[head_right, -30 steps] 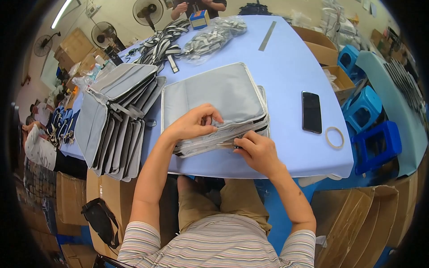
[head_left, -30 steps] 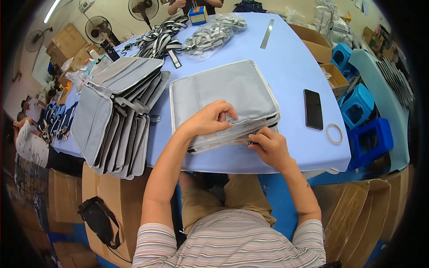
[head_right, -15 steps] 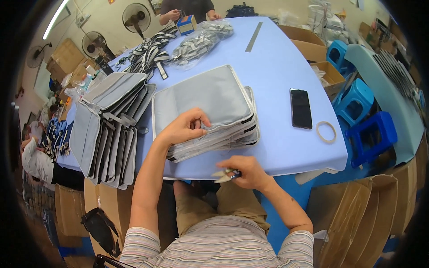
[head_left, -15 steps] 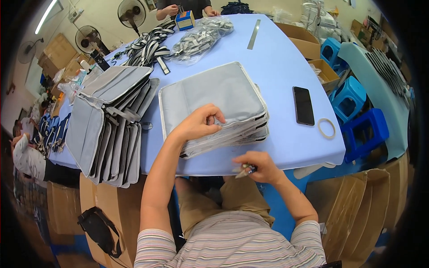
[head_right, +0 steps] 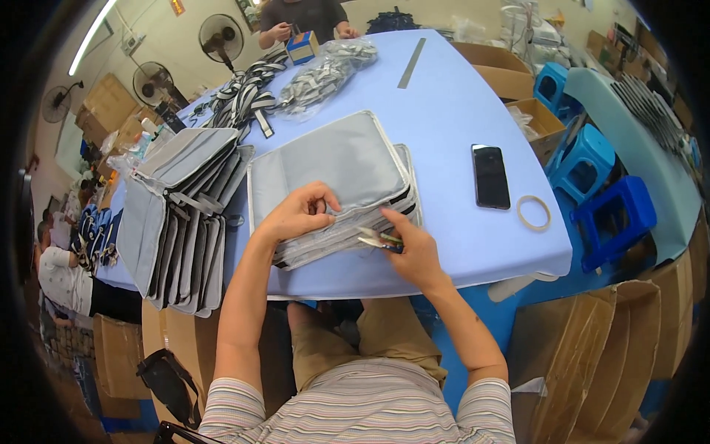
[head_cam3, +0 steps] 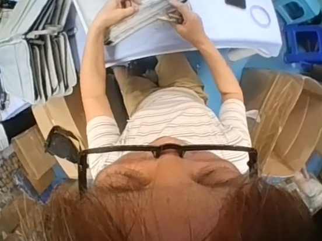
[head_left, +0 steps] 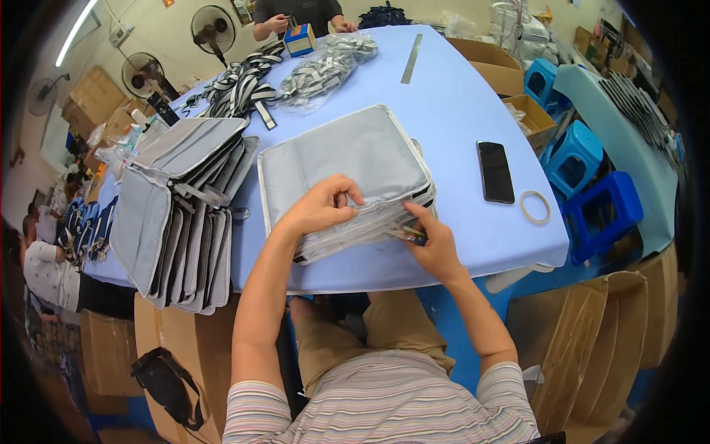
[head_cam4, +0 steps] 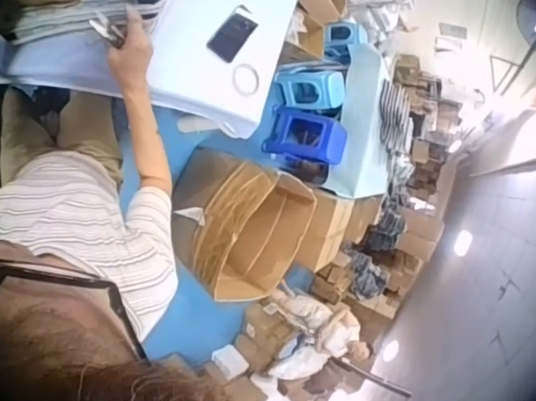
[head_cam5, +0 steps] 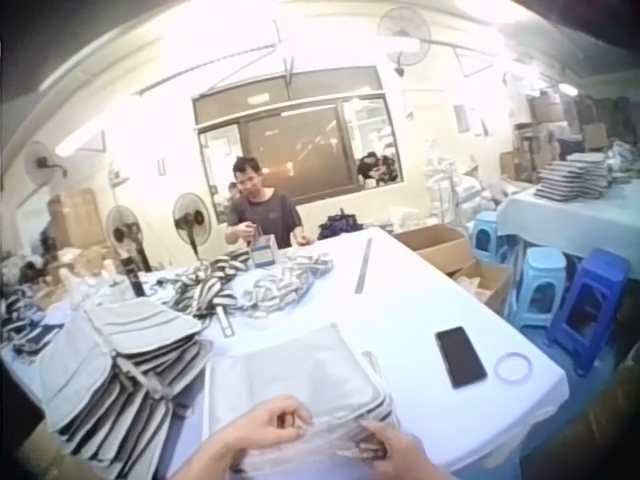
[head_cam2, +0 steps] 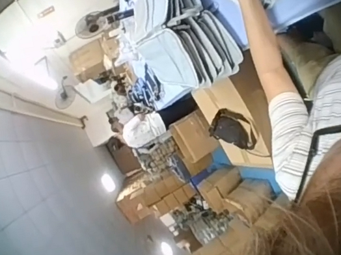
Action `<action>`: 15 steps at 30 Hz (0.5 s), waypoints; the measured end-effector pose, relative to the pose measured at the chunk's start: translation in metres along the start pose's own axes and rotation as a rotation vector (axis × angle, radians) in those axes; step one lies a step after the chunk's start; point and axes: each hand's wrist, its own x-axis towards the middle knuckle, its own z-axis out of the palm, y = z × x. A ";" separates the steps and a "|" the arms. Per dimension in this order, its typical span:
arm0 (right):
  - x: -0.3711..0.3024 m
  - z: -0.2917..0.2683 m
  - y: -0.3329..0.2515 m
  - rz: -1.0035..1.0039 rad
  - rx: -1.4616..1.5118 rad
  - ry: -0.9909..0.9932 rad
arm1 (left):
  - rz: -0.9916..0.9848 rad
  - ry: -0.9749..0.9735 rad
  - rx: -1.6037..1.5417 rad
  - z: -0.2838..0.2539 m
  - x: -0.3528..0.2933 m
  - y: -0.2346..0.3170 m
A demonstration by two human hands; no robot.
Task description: Trimming excess threads and inspecting finished grey zippered cases at a workshop table.
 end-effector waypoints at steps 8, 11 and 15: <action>-0.007 -0.014 0.003 0.033 0.238 -0.228 | 0.020 0.017 -0.005 0.001 -0.001 -0.003; -0.005 -0.030 0.001 0.060 0.181 -0.127 | 0.077 0.038 0.006 0.001 -0.002 -0.006; -0.005 -0.033 0.006 0.067 0.197 0.015 | -0.027 0.107 -0.187 -0.002 -0.004 -0.003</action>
